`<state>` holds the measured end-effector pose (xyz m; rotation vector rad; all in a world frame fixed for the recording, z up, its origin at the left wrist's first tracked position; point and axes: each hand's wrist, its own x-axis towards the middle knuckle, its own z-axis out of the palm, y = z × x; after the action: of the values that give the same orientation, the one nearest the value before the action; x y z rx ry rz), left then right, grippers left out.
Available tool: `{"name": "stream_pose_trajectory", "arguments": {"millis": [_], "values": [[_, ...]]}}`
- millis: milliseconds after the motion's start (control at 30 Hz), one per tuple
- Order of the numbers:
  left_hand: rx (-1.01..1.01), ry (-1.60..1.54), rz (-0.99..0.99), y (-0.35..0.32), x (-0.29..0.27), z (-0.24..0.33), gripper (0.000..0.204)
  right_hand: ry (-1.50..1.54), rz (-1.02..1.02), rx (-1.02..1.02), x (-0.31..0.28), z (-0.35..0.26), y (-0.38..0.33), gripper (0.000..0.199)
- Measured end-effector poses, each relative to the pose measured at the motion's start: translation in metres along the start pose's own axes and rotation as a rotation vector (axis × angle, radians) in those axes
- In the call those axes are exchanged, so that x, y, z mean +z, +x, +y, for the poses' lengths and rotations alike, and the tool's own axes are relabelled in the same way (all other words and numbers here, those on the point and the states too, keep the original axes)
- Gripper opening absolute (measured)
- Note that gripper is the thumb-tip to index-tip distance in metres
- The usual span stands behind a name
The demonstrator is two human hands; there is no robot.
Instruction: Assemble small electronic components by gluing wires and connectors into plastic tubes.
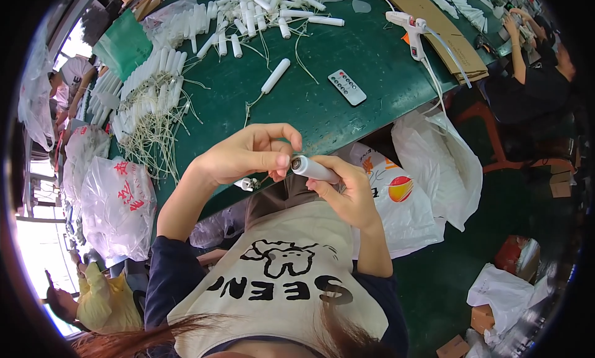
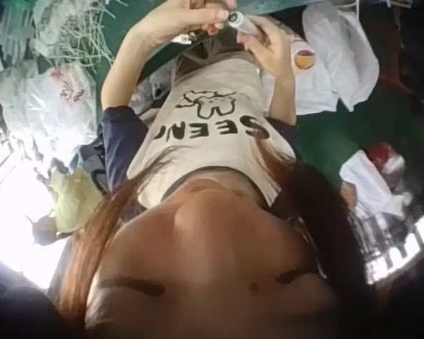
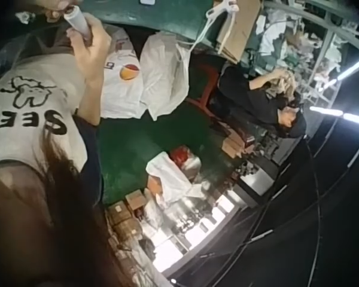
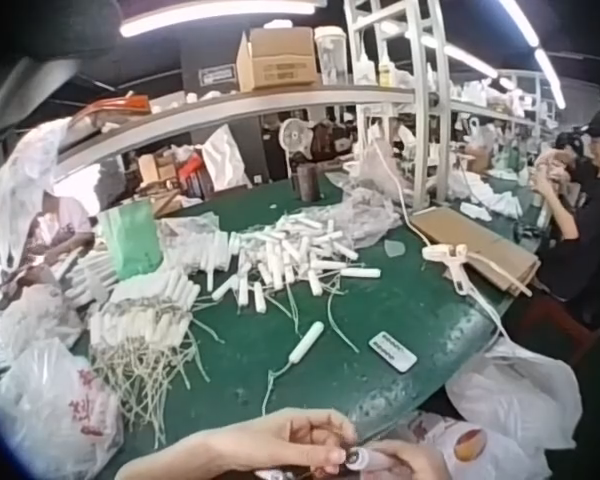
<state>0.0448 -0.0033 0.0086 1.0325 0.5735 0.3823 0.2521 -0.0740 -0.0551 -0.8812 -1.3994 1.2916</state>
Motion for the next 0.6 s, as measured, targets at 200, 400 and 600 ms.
{"name": "stream_pose_trajectory", "arguments": {"millis": [200,400,600], "values": [[-0.062,0.049,-0.075,0.003,0.002,-0.001,0.034,-0.052,-0.009,-0.006,0.0,-0.001,0.0,0.025],[-0.113,0.089,-0.107,0.005,-0.005,-0.005,0.03,-0.061,-0.087,0.034,-0.001,0.003,0.003,0.026],[-0.081,0.132,-0.066,-0.002,-0.006,-0.011,0.026,-0.122,-0.217,0.032,0.0,0.004,0.011,0.027]]}}
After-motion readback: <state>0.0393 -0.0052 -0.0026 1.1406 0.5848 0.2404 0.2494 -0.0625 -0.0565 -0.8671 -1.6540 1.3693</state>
